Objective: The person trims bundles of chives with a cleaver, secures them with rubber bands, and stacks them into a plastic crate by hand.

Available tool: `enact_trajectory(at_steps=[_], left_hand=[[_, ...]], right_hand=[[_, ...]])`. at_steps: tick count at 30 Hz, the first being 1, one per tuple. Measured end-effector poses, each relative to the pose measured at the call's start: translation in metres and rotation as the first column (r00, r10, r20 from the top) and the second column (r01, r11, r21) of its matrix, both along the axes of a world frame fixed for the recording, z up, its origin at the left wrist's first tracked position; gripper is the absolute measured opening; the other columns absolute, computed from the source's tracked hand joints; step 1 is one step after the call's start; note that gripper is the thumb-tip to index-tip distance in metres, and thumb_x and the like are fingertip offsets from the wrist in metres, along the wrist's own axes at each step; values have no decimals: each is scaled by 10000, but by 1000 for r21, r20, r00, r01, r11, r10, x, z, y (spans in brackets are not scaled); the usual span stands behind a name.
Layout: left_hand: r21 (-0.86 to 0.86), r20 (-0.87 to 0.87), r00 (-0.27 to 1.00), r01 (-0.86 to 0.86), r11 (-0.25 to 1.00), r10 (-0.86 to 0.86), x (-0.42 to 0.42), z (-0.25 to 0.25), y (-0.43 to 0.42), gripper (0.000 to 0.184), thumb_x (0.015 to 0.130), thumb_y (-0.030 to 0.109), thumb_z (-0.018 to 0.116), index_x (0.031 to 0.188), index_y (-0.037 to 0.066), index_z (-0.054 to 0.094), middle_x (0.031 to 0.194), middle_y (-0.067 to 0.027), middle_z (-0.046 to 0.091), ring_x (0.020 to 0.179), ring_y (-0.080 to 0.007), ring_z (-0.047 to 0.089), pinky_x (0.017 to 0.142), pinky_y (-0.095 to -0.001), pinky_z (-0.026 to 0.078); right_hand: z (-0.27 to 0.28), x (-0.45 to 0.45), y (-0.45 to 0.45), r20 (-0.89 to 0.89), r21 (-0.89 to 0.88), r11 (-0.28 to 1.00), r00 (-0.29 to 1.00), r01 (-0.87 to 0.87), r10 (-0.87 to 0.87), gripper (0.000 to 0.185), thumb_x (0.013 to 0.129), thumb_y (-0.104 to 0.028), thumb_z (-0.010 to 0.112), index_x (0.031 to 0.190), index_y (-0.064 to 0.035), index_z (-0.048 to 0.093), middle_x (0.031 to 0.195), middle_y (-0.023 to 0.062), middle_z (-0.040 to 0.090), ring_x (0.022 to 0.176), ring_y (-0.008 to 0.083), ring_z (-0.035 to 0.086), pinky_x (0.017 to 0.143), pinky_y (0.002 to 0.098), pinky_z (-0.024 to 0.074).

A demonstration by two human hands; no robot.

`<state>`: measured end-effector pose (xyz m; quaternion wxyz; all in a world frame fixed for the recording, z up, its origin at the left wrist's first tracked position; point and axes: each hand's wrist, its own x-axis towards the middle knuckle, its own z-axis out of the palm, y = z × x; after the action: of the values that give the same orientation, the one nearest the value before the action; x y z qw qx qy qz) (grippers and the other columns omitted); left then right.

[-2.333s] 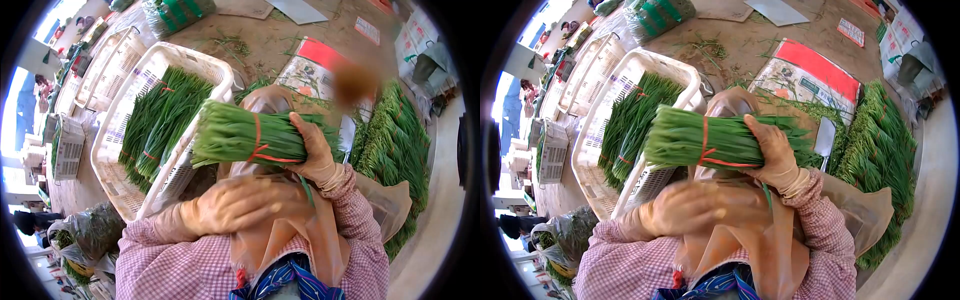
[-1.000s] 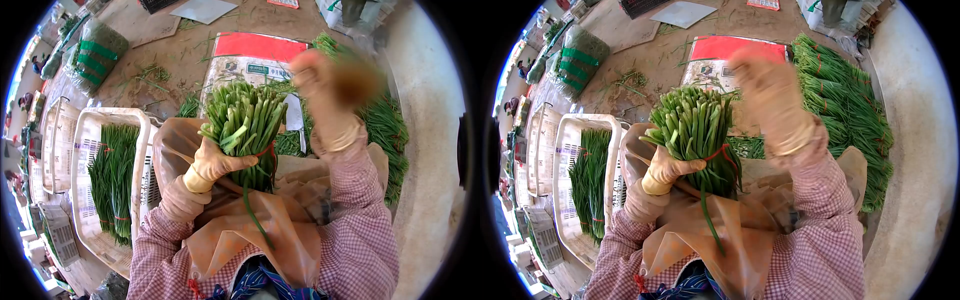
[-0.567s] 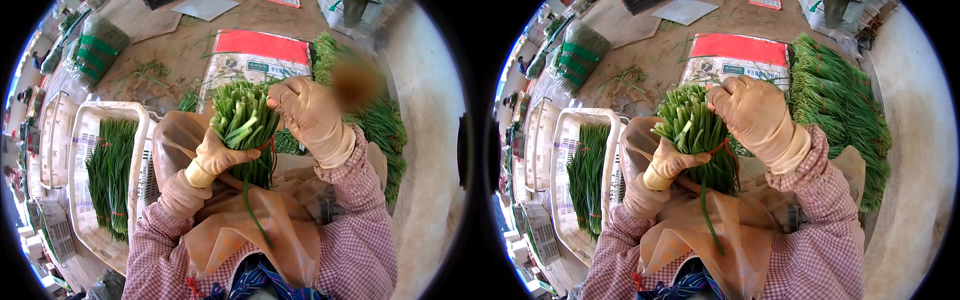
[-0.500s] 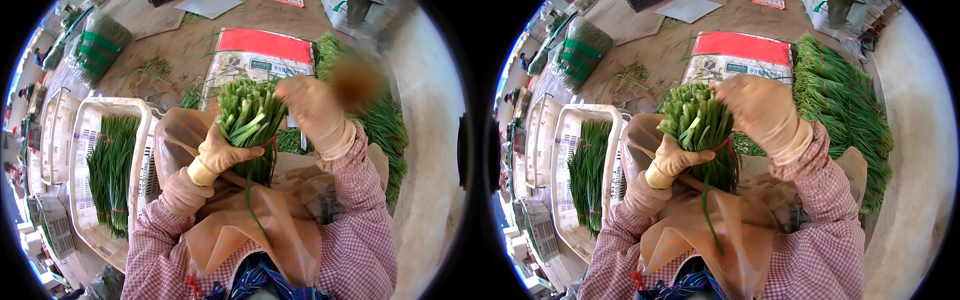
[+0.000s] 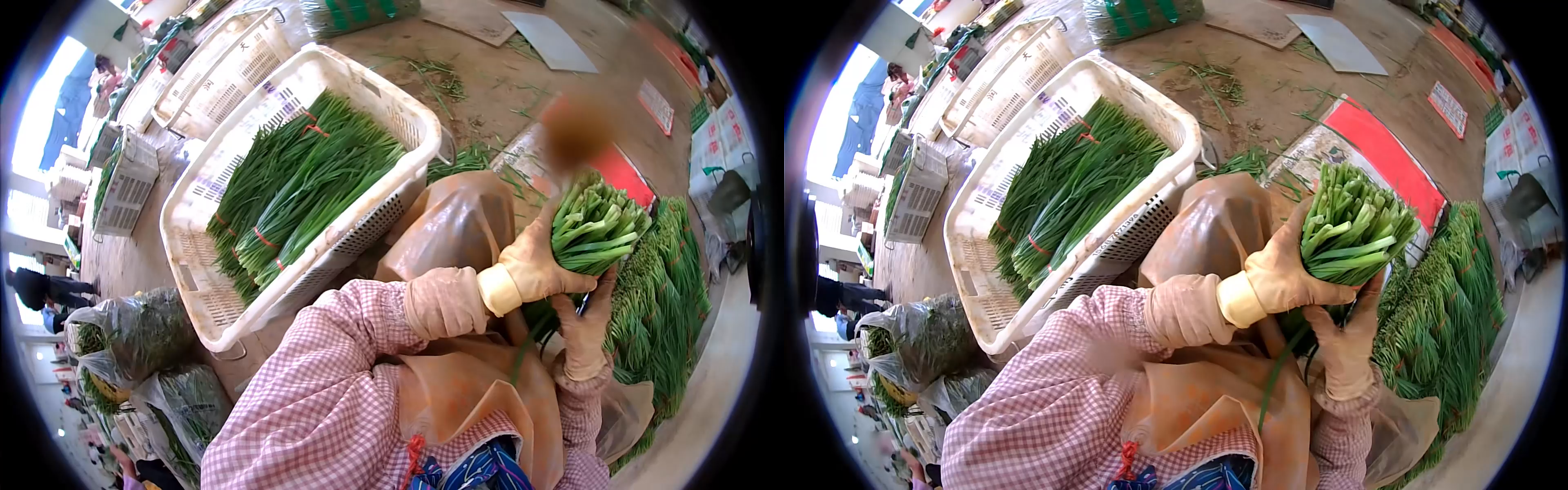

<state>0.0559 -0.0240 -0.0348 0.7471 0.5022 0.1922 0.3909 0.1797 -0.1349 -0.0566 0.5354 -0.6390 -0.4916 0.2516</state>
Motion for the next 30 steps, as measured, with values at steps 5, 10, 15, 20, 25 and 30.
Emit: enact_trajectory(at_steps=[5,10,15,20,25,30], left_hand=[[-155,-28,978,-211,965,209,2,-11,5,1104,585,160,907,1417,20,196,1286,-89,547,1193,-177,512,1034,-328,407],[-78,-110,952,-294,953,285,-3,7,5,1124,581,193,898,1433,7,190,1286,-127,545,1202,-204,516,1028,-331,410],[-12,-273,904,-346,938,330,-47,50,22,1157,570,248,894,1448,-10,185,1299,-178,537,1207,-255,526,1029,-350,408],[514,-397,824,-166,842,405,-175,56,64,943,737,426,797,1448,28,323,1313,-200,552,1174,-321,565,1007,-376,432],[777,-628,59,-8,629,776,-352,-3,66,513,842,303,674,1258,25,559,1207,-209,605,1152,-357,558,993,-424,434],[607,-699,-386,125,785,602,-438,-107,56,672,902,423,559,1412,31,362,1350,-172,491,1251,-334,457,1068,-505,305]], right_hand=[[-1,60,-1,195,-675,723,909,-148,368,749,717,-167,781,1359,10,439,1221,115,585,1132,230,532,979,332,397],[47,31,21,-87,-57,961,960,-270,265,1234,607,-454,873,1511,-38,143,1453,159,365,1319,270,388,1117,373,269],[4,-7,46,-102,-73,994,992,-81,73,1114,556,-63,887,1476,-37,258,1389,99,434,1247,230,445,1070,357,352],[96,-28,125,175,107,967,962,-232,212,1002,611,-83,834,1451,-6,294,1335,112,498,1186,247,509,1030,353,410],[151,-104,227,758,128,805,580,-580,298,840,615,131,703,1386,-62,432,1329,117,541,1237,260,518,1030,353,423],[128,-234,317,869,131,490,338,-862,361,837,613,36,765,1370,-161,469,1141,130,598,1068,308,587,906,381,484]])
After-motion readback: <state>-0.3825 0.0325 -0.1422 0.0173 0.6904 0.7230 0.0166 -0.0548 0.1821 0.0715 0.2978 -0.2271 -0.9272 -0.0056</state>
